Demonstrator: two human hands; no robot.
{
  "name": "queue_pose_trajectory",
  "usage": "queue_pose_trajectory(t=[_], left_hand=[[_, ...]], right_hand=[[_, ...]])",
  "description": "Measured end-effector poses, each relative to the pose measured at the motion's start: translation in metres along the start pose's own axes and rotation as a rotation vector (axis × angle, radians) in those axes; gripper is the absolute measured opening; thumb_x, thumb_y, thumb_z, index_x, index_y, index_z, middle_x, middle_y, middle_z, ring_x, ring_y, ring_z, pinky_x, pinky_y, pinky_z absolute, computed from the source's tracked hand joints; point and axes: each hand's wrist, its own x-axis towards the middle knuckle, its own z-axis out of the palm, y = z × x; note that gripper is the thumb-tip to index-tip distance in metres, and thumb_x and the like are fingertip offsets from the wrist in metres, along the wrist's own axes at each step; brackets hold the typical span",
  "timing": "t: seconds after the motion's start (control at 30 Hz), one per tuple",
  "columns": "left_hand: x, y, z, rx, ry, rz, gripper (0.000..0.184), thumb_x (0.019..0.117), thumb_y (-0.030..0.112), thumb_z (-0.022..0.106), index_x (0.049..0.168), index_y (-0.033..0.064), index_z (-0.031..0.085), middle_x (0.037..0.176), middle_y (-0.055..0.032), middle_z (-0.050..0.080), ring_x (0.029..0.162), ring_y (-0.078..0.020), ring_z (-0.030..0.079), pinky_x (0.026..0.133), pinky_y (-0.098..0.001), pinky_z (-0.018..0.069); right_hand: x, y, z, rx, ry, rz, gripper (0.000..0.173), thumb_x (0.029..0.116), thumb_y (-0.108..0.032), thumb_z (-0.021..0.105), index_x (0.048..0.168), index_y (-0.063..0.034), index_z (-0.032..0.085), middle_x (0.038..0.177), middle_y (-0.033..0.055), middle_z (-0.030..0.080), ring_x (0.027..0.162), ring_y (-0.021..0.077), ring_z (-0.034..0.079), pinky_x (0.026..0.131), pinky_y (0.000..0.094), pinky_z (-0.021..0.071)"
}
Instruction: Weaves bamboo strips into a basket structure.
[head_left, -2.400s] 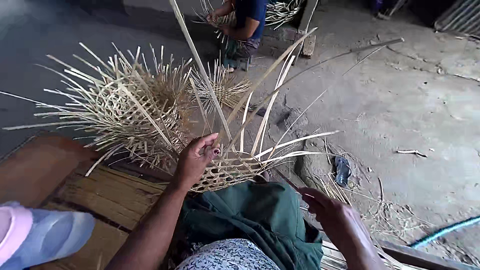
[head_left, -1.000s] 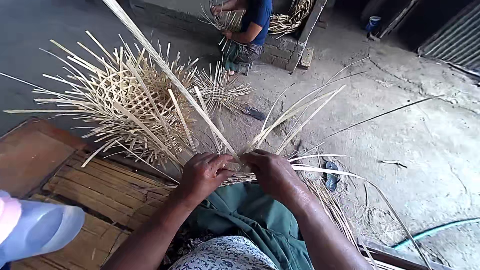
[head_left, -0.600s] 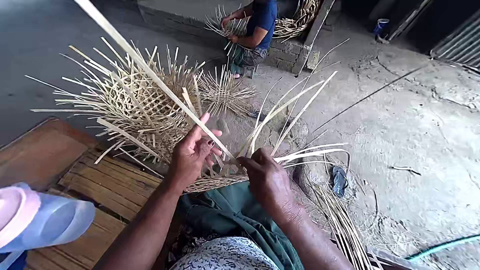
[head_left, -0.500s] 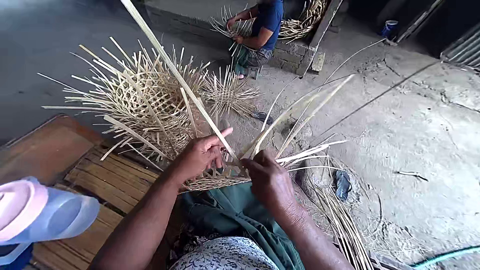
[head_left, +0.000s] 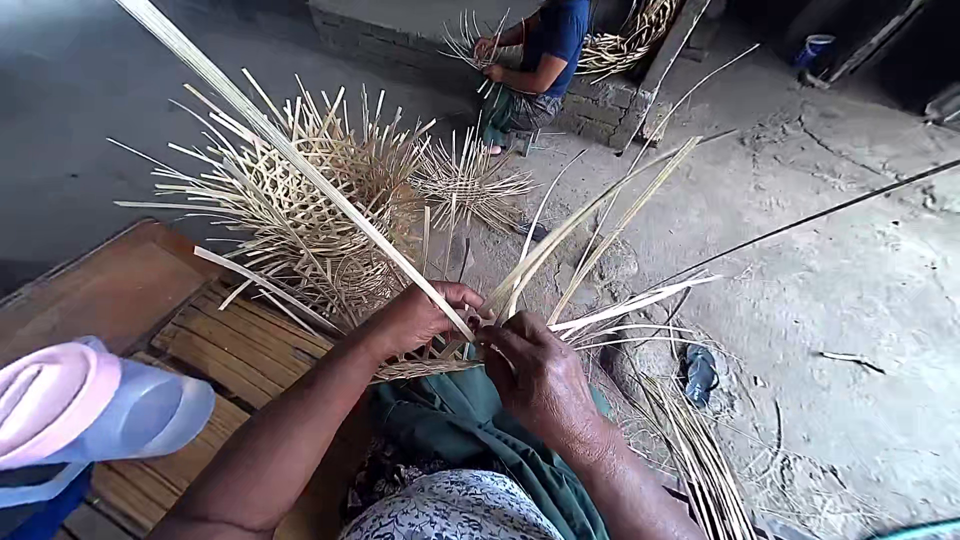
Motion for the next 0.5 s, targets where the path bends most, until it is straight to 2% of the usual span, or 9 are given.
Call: queue_pose_trajectory(t=[0.07,0.1,0.23,0.3,0.4,0.43,0.5], left_hand=[[-0.004,-0.006,0.005,0.044,0.079,0.081,0.007,0.0956,0.004,0.063,0.099,0.0067,0.069,0.087,0.0036,0.070,0.065,0.0007,0.059,0.057,-0.0152,0.0487],[-0.007,-0.009,0.007,0.083,0.113,0.125,0.007,0.0969,0.007,0.061,0.100,0.0059,0.067,0.086,0.0027,0.068,0.062,0.0000,0.058,0.056,-0.0158,0.0489],[-0.021,-0.021,0.023,0.107,0.303,0.247,0.015,0.0983,0.011,0.053,0.104,0.0033,0.064,0.086,0.0042,0.069,0.067,-0.0008,0.063,0.062,-0.0189,0.0545],[-0.027,-0.029,0.032,0.100,0.389,0.330,0.014,0.0987,0.010,0.054,0.105,0.0022,0.064,0.088,0.0047,0.071,0.071,-0.0007,0.065,0.065,-0.0199,0.0567],[-0.029,-0.044,0.037,0.155,0.404,0.481,0.016,0.1017,0.010,0.056,0.107,-0.0016,0.066,0.101,-0.0034,0.074,0.080,-0.0035,0.069,0.071,-0.0228,0.0591],[-0.028,-0.045,0.037,0.213,0.414,0.496,0.017,0.1025,0.012,0.058,0.108,-0.0022,0.066,0.099,-0.0045,0.074,0.079,-0.0032,0.068,0.070,-0.0219,0.0592],[-0.021,-0.038,0.036,0.396,0.473,0.444,0.020,0.1003,0.016,0.063,0.110,-0.0012,0.066,0.085,-0.0030,0.073,0.068,-0.0021,0.066,0.062,-0.0199,0.0563]], right_hand=[[0.001,0.003,0.004,-0.057,0.043,0.041,0.030,0.1021,-0.034,0.057,0.095,-0.0117,0.076,0.082,0.0071,0.064,0.071,0.0204,0.064,0.058,0.0356,0.0532],[0.002,0.005,0.006,-0.081,0.070,0.063,0.030,0.1019,-0.033,0.057,0.091,-0.0116,0.075,0.079,0.0068,0.063,0.068,0.0207,0.064,0.055,0.0362,0.0523],[0.006,0.004,0.006,-0.108,0.062,0.158,0.030,0.1006,-0.034,0.057,0.088,-0.0126,0.075,0.078,0.0062,0.062,0.067,0.0212,0.064,0.054,0.0385,0.0512],[0.007,0.002,0.006,-0.119,0.057,0.196,0.029,0.0996,-0.033,0.058,0.087,-0.0128,0.075,0.078,0.0064,0.063,0.067,0.0218,0.064,0.053,0.0395,0.0512],[0.008,0.003,0.008,-0.127,0.054,0.234,0.030,0.0985,-0.032,0.059,0.085,-0.0112,0.075,0.078,0.0077,0.063,0.066,0.0235,0.064,0.053,0.0416,0.0509],[0.008,0.003,0.008,-0.133,0.046,0.239,0.030,0.0982,-0.032,0.060,0.084,-0.0108,0.074,0.078,0.0082,0.063,0.066,0.0242,0.065,0.053,0.0421,0.0510],[0.010,0.001,0.010,-0.156,0.044,0.224,0.028,0.0962,-0.030,0.061,0.081,-0.0105,0.073,0.077,0.0084,0.064,0.064,0.0249,0.065,0.051,0.0429,0.0508]])
